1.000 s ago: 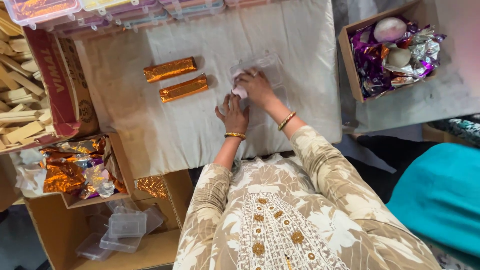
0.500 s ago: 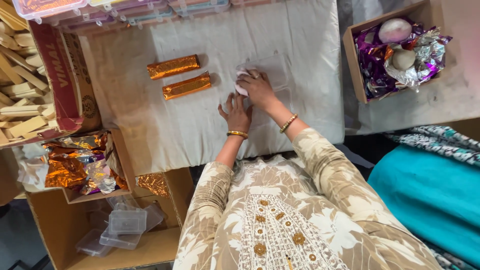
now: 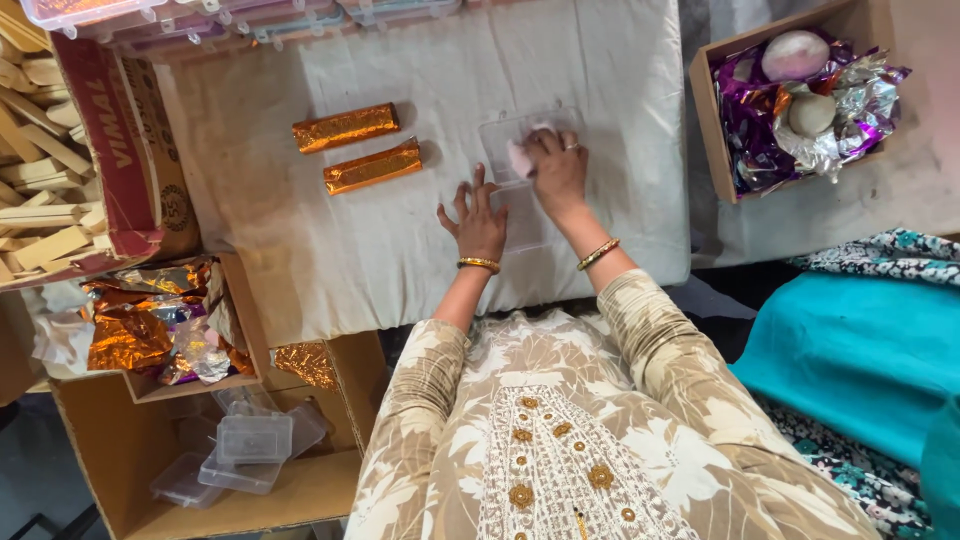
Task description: Wrapping wooden sticks in gold foil and placing them into a plastic container at a workstation.
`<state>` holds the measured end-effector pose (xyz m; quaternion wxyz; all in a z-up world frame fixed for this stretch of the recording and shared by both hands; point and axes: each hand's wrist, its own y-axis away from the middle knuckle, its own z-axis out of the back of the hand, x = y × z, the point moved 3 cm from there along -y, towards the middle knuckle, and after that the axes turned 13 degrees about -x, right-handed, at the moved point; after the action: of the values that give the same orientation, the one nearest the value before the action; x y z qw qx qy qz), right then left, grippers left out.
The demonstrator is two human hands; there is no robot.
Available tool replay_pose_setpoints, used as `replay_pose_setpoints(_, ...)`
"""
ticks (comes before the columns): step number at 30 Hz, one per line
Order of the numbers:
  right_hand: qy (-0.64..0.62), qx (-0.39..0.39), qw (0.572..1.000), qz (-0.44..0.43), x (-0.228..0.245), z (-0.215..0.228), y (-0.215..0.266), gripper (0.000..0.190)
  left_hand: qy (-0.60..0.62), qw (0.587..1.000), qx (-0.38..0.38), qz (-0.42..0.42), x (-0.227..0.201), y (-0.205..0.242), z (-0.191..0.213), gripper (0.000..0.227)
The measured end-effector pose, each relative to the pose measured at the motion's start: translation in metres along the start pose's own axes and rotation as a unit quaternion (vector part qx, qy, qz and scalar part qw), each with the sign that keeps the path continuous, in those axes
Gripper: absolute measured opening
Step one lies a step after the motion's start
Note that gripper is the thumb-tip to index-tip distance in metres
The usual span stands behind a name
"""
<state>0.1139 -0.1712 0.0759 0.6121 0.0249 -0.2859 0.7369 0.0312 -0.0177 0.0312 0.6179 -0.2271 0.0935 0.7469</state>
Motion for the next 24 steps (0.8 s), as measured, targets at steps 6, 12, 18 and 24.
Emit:
replay_pose_setpoints(6,-0.179,0.043,0.982,0.040,0.033,-0.008,-0.009,0.037,-0.055,0.998,0.008,-0.005,0.031,0.017,-0.050,0.062)
replay_pose_setpoints(12,-0.259,-0.101,0.959,-0.065,0.013,0.043,-0.019,0.037,0.139,0.989,-0.018,-0.055,0.023,0.008,0.013,0.091)
replay_pose_setpoints(18,-0.129,-0.084,0.988,-0.018,0.007,0.102,0.036,0.049,0.202,0.971,0.037,-0.124,0.022,0.015,0.039,0.135)
replay_pose_setpoints(24,-0.034,0.043,0.998,-0.015,0.024,0.049,0.054,0.051,0.150,0.976,0.070,-0.142,0.016,0.015,0.029,0.127)
